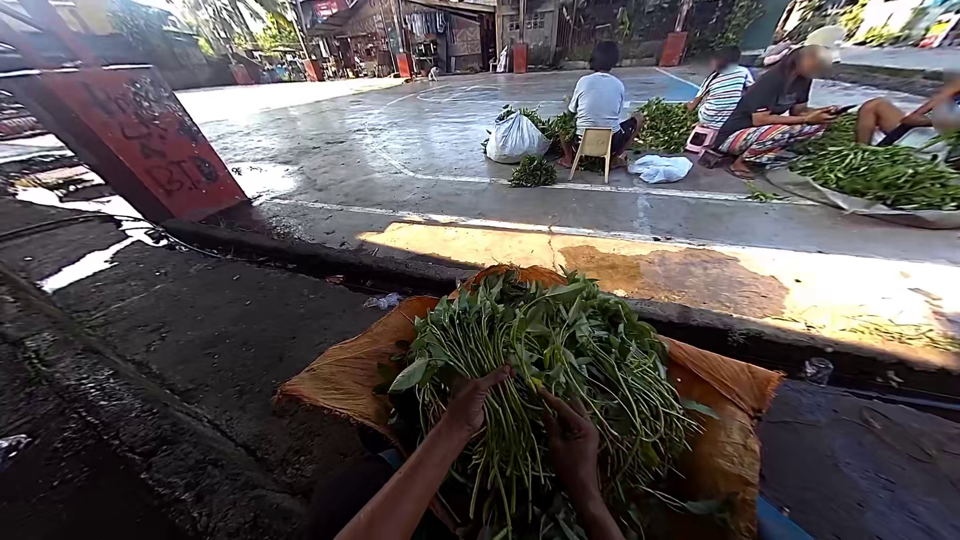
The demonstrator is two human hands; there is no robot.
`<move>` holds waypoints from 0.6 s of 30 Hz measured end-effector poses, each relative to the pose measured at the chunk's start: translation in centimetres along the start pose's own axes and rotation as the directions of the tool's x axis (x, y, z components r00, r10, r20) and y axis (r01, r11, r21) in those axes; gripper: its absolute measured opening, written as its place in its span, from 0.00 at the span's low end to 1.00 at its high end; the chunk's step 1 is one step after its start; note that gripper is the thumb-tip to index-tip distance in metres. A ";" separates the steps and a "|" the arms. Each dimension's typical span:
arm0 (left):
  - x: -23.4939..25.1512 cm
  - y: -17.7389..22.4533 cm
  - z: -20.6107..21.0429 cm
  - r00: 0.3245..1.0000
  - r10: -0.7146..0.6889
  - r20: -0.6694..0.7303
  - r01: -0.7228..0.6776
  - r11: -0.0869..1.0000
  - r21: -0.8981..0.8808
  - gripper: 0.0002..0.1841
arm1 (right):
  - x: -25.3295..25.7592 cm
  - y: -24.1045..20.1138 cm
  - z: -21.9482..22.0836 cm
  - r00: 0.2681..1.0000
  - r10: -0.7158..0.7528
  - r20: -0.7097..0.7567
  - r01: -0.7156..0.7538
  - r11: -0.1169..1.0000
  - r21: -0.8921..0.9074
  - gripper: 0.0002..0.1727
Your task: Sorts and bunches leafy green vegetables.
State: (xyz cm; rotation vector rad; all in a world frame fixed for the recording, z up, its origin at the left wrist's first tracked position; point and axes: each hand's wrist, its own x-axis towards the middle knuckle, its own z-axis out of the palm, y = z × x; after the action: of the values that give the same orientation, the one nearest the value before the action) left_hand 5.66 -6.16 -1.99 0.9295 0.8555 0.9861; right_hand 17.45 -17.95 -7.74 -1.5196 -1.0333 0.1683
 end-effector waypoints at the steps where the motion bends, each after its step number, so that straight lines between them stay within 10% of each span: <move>1: -0.1 0.1 0.1 0.999 0.017 -0.027 -0.016 1.000 0.016 0.24 | -0.3 -0.2 0.4 0.999 -0.048 0.001 0.048 0.998 -0.033 0.19; 9: 0.1 0.1 -0.2 0.993 0.055 -0.105 -0.049 0.997 0.062 0.38 | -1.4 0.8 2.2 0.974 -0.227 -0.006 0.219 0.947 -0.237 0.22; 18: -0.4 0.1 -0.4 0.996 0.074 0.048 -0.078 0.993 0.084 0.34 | -0.8 -0.9 0.7 0.990 -0.095 0.105 0.109 0.984 -0.139 0.20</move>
State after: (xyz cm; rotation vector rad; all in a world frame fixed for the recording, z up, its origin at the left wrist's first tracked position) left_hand 5.19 -6.39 -1.96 1.0605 0.8350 0.9962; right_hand 16.05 -18.09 -7.51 -1.5974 -1.2212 0.0982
